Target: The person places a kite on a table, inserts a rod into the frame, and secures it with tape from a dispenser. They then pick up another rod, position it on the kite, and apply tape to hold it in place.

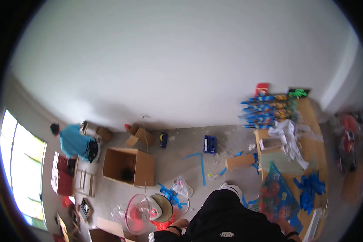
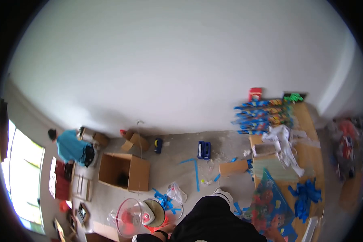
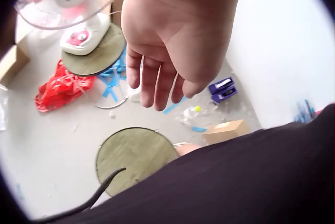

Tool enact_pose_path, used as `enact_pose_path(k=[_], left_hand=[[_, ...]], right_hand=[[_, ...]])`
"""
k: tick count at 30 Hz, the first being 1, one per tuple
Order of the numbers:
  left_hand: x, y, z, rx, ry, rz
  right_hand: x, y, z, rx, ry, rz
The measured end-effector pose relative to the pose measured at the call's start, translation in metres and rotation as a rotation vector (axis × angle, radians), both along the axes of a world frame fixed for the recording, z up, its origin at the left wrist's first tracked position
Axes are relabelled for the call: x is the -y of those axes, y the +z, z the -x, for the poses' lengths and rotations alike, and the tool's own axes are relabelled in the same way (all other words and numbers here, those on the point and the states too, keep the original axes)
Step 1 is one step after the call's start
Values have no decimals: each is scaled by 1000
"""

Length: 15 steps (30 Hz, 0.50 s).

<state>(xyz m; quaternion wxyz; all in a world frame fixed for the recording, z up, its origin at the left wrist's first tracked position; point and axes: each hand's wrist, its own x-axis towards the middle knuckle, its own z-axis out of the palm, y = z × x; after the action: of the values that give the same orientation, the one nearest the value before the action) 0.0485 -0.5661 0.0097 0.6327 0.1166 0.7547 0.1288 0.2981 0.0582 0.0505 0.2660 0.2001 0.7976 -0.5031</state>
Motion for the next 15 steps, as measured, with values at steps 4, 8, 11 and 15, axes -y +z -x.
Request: enact_pose_path(k=[4,8,11,15], left_hand=[[0,-25,3,-6,289,16],[-18,1,24,-201,853,-39],[-21,-16,36,-201,1119,-97],[-27,-4,37,-136,1151,-30]], right_hand=[[-33,-1,97,-92,162,-62],[-50,-5,174,-142,311,-84],[-71,-3,198,-162,382,-105],[-107,-5,225,-225,433,-134]])
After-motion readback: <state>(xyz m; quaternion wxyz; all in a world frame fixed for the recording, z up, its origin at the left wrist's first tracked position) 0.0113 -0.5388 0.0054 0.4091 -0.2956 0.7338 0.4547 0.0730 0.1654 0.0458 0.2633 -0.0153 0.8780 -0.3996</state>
